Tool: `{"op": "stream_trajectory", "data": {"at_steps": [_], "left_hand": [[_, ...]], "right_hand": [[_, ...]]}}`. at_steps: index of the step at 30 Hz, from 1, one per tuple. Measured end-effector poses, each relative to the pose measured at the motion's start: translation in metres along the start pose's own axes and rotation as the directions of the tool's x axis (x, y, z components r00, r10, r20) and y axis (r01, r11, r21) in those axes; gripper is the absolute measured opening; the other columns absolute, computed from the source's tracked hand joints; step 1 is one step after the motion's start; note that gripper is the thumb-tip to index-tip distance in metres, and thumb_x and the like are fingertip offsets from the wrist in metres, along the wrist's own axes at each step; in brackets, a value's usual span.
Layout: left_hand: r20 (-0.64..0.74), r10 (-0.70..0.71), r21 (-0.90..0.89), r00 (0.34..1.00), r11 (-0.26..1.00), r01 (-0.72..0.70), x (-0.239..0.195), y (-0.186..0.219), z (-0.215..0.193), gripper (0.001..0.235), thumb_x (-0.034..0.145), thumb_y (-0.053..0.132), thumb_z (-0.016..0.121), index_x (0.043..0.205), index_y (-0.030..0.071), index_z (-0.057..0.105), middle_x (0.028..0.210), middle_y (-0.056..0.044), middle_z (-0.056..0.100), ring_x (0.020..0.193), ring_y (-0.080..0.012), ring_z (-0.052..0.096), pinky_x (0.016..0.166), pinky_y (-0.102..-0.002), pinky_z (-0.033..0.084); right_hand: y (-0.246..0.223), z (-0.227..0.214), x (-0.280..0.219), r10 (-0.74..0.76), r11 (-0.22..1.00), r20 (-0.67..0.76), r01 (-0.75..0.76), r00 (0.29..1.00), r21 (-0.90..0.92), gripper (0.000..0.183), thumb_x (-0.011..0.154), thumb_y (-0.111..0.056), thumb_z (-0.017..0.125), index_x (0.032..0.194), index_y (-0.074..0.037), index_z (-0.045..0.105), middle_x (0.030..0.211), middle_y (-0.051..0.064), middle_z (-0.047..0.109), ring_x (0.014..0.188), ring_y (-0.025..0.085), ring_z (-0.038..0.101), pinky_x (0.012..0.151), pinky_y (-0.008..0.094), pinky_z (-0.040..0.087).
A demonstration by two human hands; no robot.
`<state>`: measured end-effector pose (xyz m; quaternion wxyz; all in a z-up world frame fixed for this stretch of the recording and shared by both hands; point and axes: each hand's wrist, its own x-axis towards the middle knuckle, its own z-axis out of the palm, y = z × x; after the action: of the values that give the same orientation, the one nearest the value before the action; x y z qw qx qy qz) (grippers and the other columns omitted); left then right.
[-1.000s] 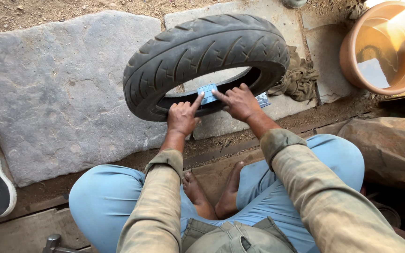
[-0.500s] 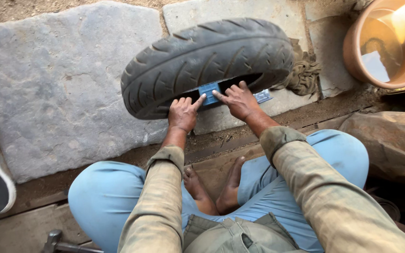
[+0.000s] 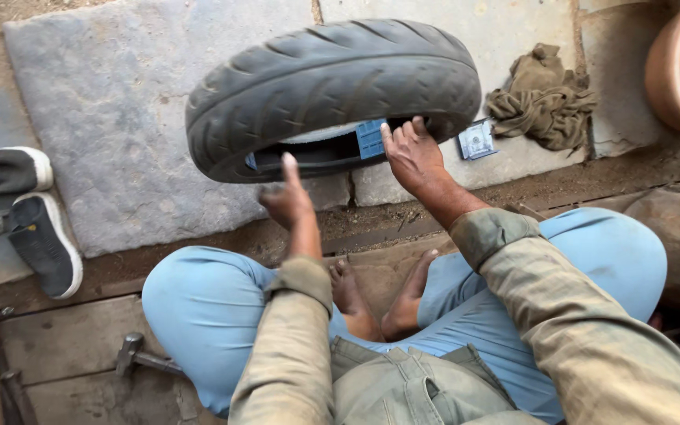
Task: The person sits on the ground and cleans the inner surface of a motorcycle tire with a cloth. They then apply a blue rectangular patch to the inside of the tire and use a metal tool to press and smooth the patch firmly into place.
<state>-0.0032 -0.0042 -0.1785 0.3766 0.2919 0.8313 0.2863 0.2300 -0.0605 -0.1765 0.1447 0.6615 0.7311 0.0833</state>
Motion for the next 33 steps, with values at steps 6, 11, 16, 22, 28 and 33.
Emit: {"op": "stream_trajectory", "data": {"at_steps": [6,11,16,22,28,33], "left_hand": [[-0.020,-0.061,-0.265,0.998,0.963,0.054,0.062,0.014,0.000,0.075,0.075,0.048,0.087,0.120,-0.009,0.069,0.119,-0.021,0.077,0.103,-0.0312,0.076,0.093,-0.039,0.059],[0.006,0.107,-0.289,0.994,0.952,-0.101,0.088,-0.014,0.015,0.057,0.077,0.023,0.078,0.123,-0.008,0.063,0.117,-0.020,0.075,0.099,-0.0286,0.075,0.090,-0.039,0.059],[0.122,0.264,-0.379,0.957,0.903,-0.201,0.099,-0.023,0.005,0.056,0.077,0.016,0.078,0.124,-0.007,0.057,0.112,-0.017,0.072,0.091,-0.0243,0.073,0.078,-0.035,0.057],[0.164,0.189,-0.302,0.968,0.944,-0.133,0.081,-0.012,-0.006,0.048,0.081,0.017,0.078,0.118,-0.007,0.057,0.102,-0.017,0.072,0.074,-0.0213,0.071,0.055,-0.033,0.058],[0.047,0.132,-0.245,0.990,0.963,-0.117,0.075,-0.014,-0.001,0.050,0.075,0.025,0.079,0.113,-0.004,0.064,0.102,-0.017,0.075,0.084,-0.0295,0.073,0.069,-0.042,0.057],[-0.044,0.215,-0.048,0.976,0.975,-0.217,0.078,-0.014,0.003,0.065,0.068,0.040,0.079,0.113,-0.004,0.063,0.107,-0.022,0.074,0.100,-0.0366,0.073,0.093,-0.045,0.054]], "right_hand": [[-0.009,-0.015,0.002,-0.086,0.994,0.023,0.087,0.996,-0.067,0.048,0.100,-0.006,0.044,0.146,0.004,0.054,0.092,0.007,0.068,0.097,0.022,0.062,0.114,0.041,0.025],[-0.004,-0.011,0.002,-0.097,0.995,0.039,0.097,0.995,-0.021,0.050,0.097,0.002,0.045,0.146,0.005,0.052,0.090,0.008,0.067,0.094,0.021,0.062,0.115,0.039,0.025],[0.007,-0.005,0.016,-0.111,0.994,0.150,0.106,0.982,0.037,0.057,0.096,0.009,0.045,0.153,0.002,0.047,0.089,0.008,0.067,0.090,0.022,0.064,0.120,0.038,0.024],[0.018,-0.002,0.030,-0.128,0.991,0.117,0.123,0.985,0.048,0.049,0.098,0.005,0.045,0.147,0.000,0.052,0.089,0.009,0.068,0.095,0.024,0.067,0.123,0.041,0.024],[0.008,-0.015,0.017,-0.128,0.992,-0.023,0.127,0.992,-0.025,0.044,0.099,-0.003,0.051,0.142,0.005,0.060,0.093,0.008,0.068,0.097,0.023,0.065,0.122,0.041,0.030],[-0.013,-0.053,0.025,0.046,0.945,0.109,-0.078,0.993,0.318,0.036,0.096,-0.030,0.064,0.119,-0.003,0.070,0.109,0.015,0.068,0.109,0.028,0.058,0.103,0.047,0.035]]}}
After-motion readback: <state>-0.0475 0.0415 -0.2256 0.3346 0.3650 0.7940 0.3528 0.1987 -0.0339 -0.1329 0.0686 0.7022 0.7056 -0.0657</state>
